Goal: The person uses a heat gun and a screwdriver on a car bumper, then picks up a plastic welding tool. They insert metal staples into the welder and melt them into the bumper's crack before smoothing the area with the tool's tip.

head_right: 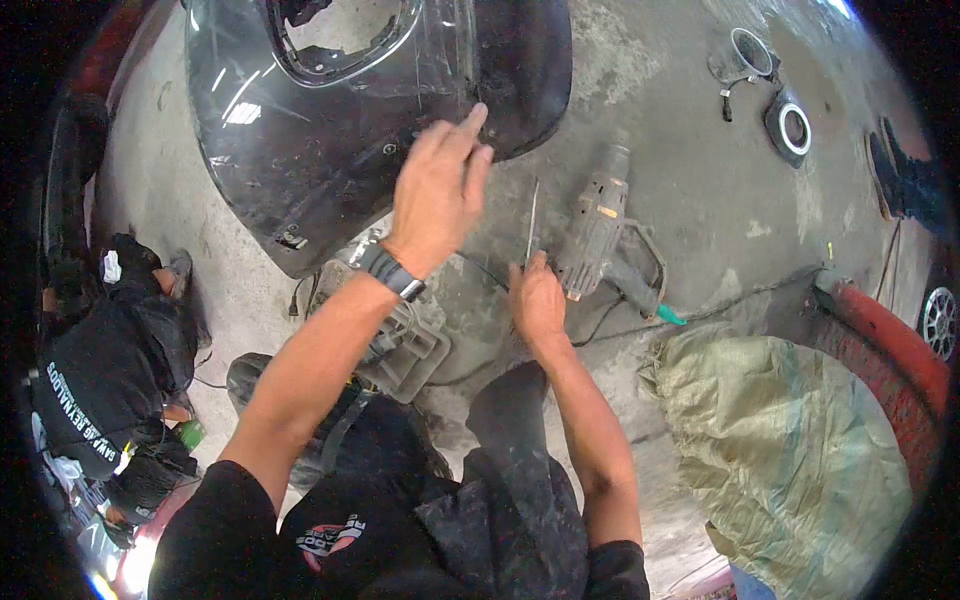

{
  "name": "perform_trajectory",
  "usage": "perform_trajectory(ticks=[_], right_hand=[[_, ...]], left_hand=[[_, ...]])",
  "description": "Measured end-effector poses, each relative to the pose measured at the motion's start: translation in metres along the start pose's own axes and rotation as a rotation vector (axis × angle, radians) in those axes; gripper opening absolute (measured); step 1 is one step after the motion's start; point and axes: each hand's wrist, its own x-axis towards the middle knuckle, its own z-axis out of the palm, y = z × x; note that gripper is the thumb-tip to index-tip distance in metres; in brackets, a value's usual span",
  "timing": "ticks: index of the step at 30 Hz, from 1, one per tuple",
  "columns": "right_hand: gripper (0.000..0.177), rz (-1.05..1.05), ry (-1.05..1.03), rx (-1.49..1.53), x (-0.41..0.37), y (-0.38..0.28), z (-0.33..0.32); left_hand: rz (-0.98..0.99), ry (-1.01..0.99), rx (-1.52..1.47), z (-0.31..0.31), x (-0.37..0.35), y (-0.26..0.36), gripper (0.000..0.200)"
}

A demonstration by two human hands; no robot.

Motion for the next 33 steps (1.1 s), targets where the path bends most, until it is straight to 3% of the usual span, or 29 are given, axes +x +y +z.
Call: perform_trajectory(ticks=[4,7,10,19,22,25,28,31,32,33], right_hand=[[0.037,0.017,-0.014,0.009,0.001,-0.006,-0.003],[0.036,-0.025,0.022,0.046,0.002,-0.003,-0.002],[0.036,0.052,-0.016,0.035,0.005,-0.008,-0.004],[0.035,0.032,-0.041,0.017,0.009,-0.008,-0.002],[0.033,0.025,-0.022,0.028,0.009,-0.010,-0.002],[0.030,-0.019,0.039,0.174,0.006,-0.027,-0.022],[0.026,-0.088,0.121,0.193,0.009,-0.040,-0.054],[0.023,-0.188,0.174,0.111,0.020,-0.051,-0.094],[0.018,-0.290,0.278,0.110,0.027,-0.053,-0.101],[0.019,-0.266,0.238,0.070,0.033,-0.055,-0.112]], left_hand=[[-0.297,-0.323,0.023,0.013,0.001,0.008,0.077],[-0.231,-0.253,0.072,0.020,0.005,0.004,0.087],[-0.266,-0.340,0.121,0.020,0.015,0.002,0.090],[-0.275,-0.327,0.105,0.026,0.007,-0.006,0.092],[-0.316,-0.271,0.009,0.031,-0.002,-0.011,0.081],[-0.350,-0.027,-0.235,0.039,-0.016,-0.017,0.060],[-0.589,0.159,-0.487,0.052,-0.031,-0.012,0.042],[-0.887,0.190,-0.879,0.055,-0.030,-0.001,0.037],[-0.890,0.231,-0.888,0.060,-0.029,0.000,0.035],[-0.894,0.274,-0.895,0.066,-0.028,-0.002,0.034]])
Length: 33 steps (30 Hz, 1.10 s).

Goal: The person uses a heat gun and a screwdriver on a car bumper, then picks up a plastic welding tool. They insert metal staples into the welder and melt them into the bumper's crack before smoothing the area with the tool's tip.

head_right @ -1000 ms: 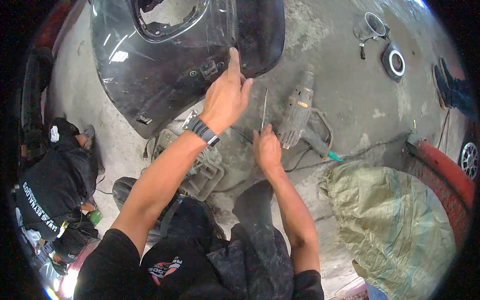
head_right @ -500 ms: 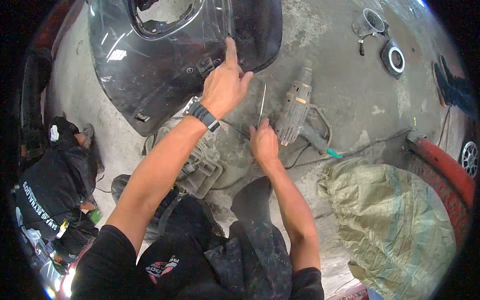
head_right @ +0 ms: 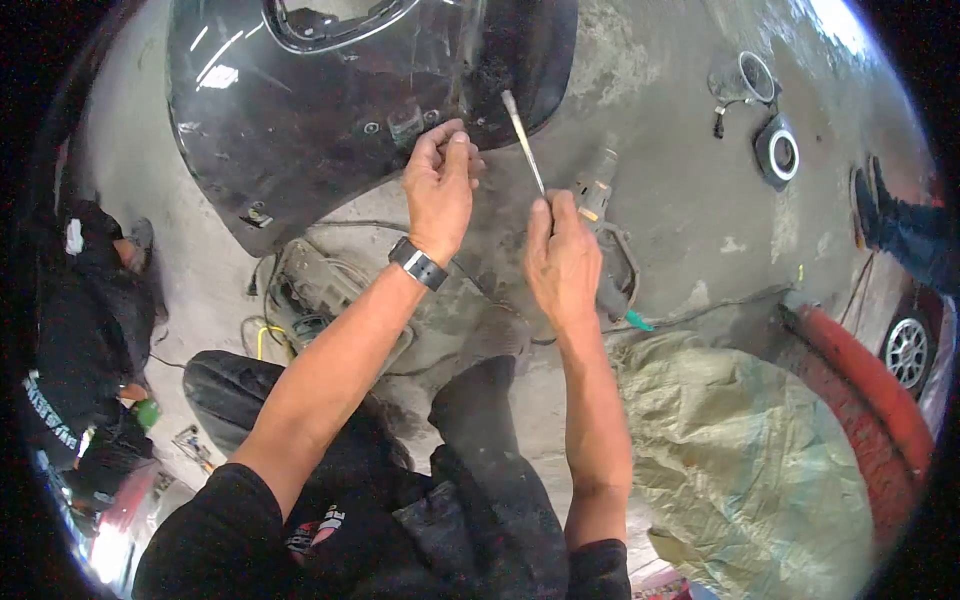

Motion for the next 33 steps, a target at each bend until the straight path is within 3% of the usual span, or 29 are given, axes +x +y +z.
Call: perform_trajectory(ticks=[4,7,9,15,21,27,33], right_hand=[[0.031,0.005,-0.078,-0.084,0.032,-0.012,-0.021],[0.032,-0.053,-0.105,-0.287,0.048,-0.024,-0.029],[0.032,-0.140,-0.094,-0.502,0.054,-0.034,-0.034],[0.032,-0.206,-0.085,-0.701,0.071,-0.054,-0.044],[0.033,-0.208,-0.115,-0.751,0.082,-0.052,-0.049],[0.033,-0.269,-0.135,-0.705,0.086,-0.050,-0.052],[0.033,-0.239,-0.142,-0.733,0.086,-0.052,-0.051]], left_hand=[[0.083,0.028,0.033,0.004,0.002,-0.004,0.034],[-0.167,-0.056,-0.356,0.009,-0.001,0.010,0.042],[-0.097,-0.034,-0.307,0.019,-0.006,0.009,0.047],[-0.046,-0.128,-0.328,0.042,0.002,0.006,0.067],[-0.231,-0.006,-0.816,0.072,0.010,0.026,0.058],[-0.318,0.040,-0.769,0.073,0.021,0.035,0.047],[-0.275,0.011,-0.741,0.071,0.024,0.023,0.045]])
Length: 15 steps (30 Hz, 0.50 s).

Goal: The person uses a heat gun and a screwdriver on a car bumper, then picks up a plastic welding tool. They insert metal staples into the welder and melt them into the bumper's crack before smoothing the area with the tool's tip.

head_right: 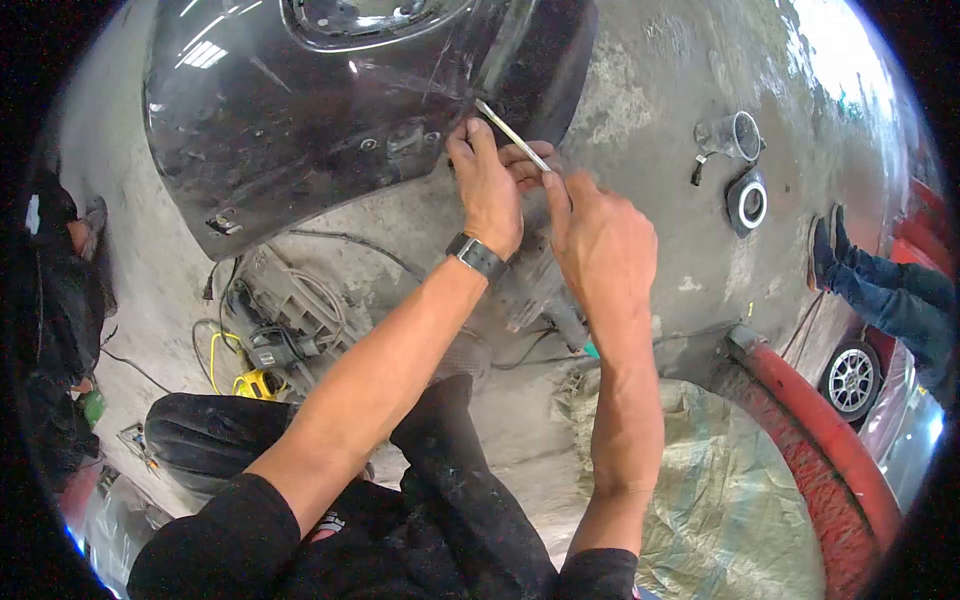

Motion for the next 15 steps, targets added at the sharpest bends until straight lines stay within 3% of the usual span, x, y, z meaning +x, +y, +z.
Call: perform_trajectory(ticks=[3,12,15], right_hand=[[0.034,0.000,-0.008,0.035,0.001,0.000,-0.002],[0.034,0.054,-0.011,0.012,0.003,-0.009,-0.007],[0.034,0.076,-0.050,-0.007,0.003,-0.011,-0.011]], left_hand=[[-0.020,0.084,-0.101,0.003,0.010,0.002,0.040],[-0.032,0.015,-0.267,-0.008,0.020,0.004,0.025],[-0.024,0.015,-0.251,-0.008,0.021,0.006,0.028]])
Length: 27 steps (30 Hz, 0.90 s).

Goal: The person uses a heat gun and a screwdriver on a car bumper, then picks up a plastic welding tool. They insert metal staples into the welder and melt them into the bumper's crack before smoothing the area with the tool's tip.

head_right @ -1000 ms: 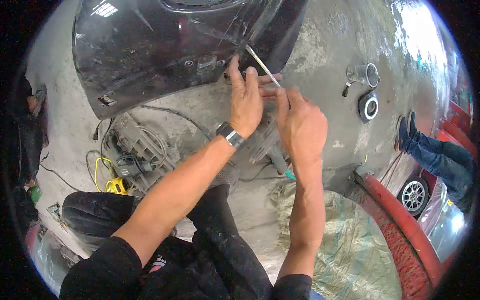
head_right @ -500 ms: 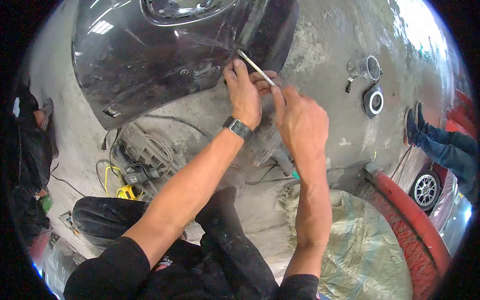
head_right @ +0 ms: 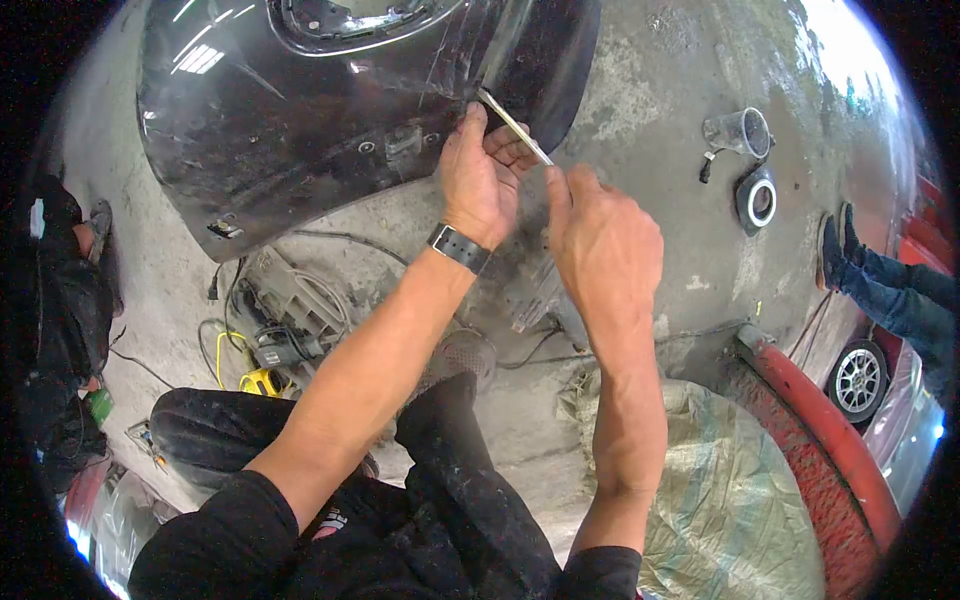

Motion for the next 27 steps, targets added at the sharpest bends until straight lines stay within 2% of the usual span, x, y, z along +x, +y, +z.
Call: perform_trajectory(ticks=[9,18,21,24,27], right_hand=[[0.035,-0.014,-0.016,0.008,-0.001,0.000,-0.002],[0.035,0.033,-0.031,-0.026,0.003,0.000,-0.016],[0.040,0.082,0.113,-0.018,0.009,0.013,-0.017],[0.043,0.161,0.114,0.187,0.011,0.037,-0.004],[0.044,0.246,0.019,0.521,0.007,0.048,0.046]], left_hand=[[-0.065,0.065,0.117,0.005,-0.005,0.008,0.025],[-0.056,0.052,0.072,0.004,-0.002,0.008,0.029],[-0.106,0.114,0.054,0.006,-0.005,0.010,0.026],[-0.097,0.074,0.040,0.001,-0.003,0.009,0.027],[-0.117,0.042,-0.016,0.000,-0.004,0.011,0.026]])
